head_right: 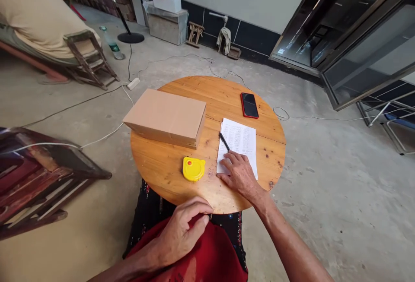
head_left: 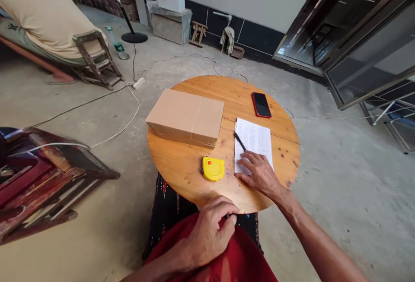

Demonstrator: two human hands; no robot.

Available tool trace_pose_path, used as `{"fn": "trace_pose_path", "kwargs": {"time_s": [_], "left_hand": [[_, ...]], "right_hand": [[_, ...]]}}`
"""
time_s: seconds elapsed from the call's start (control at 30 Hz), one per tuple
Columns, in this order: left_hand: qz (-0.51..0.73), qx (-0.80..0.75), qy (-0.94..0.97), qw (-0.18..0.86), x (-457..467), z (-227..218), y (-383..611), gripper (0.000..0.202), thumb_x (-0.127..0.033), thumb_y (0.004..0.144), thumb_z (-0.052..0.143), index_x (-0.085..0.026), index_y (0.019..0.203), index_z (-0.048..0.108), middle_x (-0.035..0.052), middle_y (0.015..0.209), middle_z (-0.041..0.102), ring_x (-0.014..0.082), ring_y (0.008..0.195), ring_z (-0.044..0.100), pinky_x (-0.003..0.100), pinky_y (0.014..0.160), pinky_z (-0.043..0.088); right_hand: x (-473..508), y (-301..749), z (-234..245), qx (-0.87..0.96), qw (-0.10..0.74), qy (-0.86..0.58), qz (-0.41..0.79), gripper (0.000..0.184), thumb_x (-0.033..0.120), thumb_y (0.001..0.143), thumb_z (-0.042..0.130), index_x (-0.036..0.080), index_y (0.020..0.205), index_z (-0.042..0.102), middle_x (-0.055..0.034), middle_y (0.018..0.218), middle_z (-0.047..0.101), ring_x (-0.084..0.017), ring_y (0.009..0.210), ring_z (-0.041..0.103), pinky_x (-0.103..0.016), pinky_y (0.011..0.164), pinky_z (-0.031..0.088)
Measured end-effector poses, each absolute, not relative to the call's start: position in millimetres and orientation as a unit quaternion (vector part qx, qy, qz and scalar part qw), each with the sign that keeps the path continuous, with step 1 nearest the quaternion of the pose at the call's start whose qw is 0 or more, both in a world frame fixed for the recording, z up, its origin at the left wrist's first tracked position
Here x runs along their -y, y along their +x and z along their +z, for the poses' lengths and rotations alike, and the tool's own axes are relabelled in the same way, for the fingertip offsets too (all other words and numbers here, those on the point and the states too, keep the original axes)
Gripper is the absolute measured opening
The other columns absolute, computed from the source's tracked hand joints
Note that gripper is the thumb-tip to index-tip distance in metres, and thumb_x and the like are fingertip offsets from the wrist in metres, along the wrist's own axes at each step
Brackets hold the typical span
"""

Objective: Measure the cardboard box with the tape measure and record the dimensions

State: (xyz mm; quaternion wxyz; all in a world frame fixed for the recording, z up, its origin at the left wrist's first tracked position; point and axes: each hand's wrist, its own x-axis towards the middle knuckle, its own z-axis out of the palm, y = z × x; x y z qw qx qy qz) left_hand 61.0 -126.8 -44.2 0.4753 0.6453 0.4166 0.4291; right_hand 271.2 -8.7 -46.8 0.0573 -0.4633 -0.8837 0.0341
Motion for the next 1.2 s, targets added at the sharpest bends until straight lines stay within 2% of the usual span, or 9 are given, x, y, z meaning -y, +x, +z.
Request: {"fn": "trace_pose_path", "kwargs": {"time_s": [0.17,0.33,0.53,0.7,0.83,0.93,1.03,1.2], "left_hand": [[0.417,-0.419,0.63,0.504,127.2,-56.1,62.3,0.024,-0.006,0.079,0.05,-0.017,0.089,0.068,0.0055,0.086,0.07,0.018,0.084,0.063,0.031,0.079,0.05],[0.429,-0.408,0.619,0.516,126.9,-59.8,54.8,0.024,-0.007,0.08,0.051,-0.017,0.09,0.07,0.0055,0.086,0.071,0.0176,0.081,0.064,0.031,0.078,0.049],[0.424,-0.409,0.608,0.531,127.6,-61.3,45.9,0.024,-0.005,0.078,0.052,-0.017,0.089,0.07,0.0041,0.084,0.071,0.0165,0.079,0.063,0.029,0.076,0.049],[0.413,-0.406,0.614,0.536,128.2,-61.6,40.7,0.023,-0.006,0.08,0.052,-0.017,0.089,0.07,0.0038,0.085,0.069,0.0161,0.08,0.061,0.028,0.075,0.048],[0.415,-0.409,0.611,0.536,130.3,-62.4,38.1,0.021,-0.006,0.081,0.053,-0.017,0.088,0.07,0.0036,0.085,0.069,0.016,0.08,0.061,0.028,0.076,0.047],[0.417,-0.415,0.606,0.536,131.6,-62.0,38.2,0.022,-0.006,0.08,0.053,-0.017,0.089,0.07,0.0038,0.085,0.07,0.0163,0.081,0.062,0.029,0.078,0.047],[0.412,-0.419,0.603,0.54,131.8,-59.1,38.5,0.022,-0.006,0.081,0.051,-0.017,0.089,0.069,0.004,0.086,0.07,0.0168,0.083,0.063,0.029,0.079,0.048],[0.429,-0.407,0.596,0.543,122.9,-48.2,15.1,0.022,-0.01,0.087,0.048,-0.02,0.09,0.068,0.002,0.089,0.07,0.0145,0.086,0.064,0.025,0.08,0.049]], "right_hand": [[9.7,270.4,-55.1,0.893,0.041,-0.448,-0.005,0.024,0.03,0.095,0.053,0.018,0.105,0.071,-0.0154,0.125,0.068,-0.036,0.125,0.055,-0.051,0.094,0.046],[11.9,266.8,-64.3,0.876,0.105,-0.47,-0.005,0.028,0.019,0.097,0.043,0.017,0.097,0.07,-0.0131,0.112,0.074,-0.031,0.118,0.062,-0.046,0.092,0.049],[8.8,266.8,-54.3,0.816,0.13,-0.558,0.076,0.026,0.031,0.095,0.046,0.02,0.098,0.069,-0.0104,0.107,0.076,-0.029,0.109,0.068,-0.047,0.093,0.051],[6.7,267.4,-46.3,0.772,0.127,-0.602,0.162,0.028,0.044,0.09,0.053,0.021,0.095,0.07,-0.0093,0.11,0.075,-0.032,0.112,0.066,-0.047,0.096,0.049],[5.2,268.5,-42.2,0.737,0.14,-0.629,0.202,0.036,0.052,0.089,0.053,0.022,0.092,0.073,-0.0091,0.11,0.076,-0.032,0.113,0.065,-0.045,0.098,0.048],[5.2,268.0,-39.6,0.72,0.144,-0.64,0.227,0.047,0.058,0.092,0.046,0.021,0.094,0.075,-0.0109,0.114,0.074,-0.032,0.111,0.066,-0.045,0.099,0.048],[7.3,266.5,-40.1,0.729,0.157,-0.627,0.225,0.049,0.059,0.093,0.044,0.021,0.098,0.075,-0.0114,0.117,0.072,-0.031,0.111,0.066,-0.045,0.101,0.047],[10.4,265.9,-36.0,0.72,0.195,-0.632,0.212,0.043,0.056,0.091,0.049,0.022,0.097,0.073,-0.0112,0.111,0.075,-0.03,0.109,0.067,-0.046,0.098,0.048]]}}
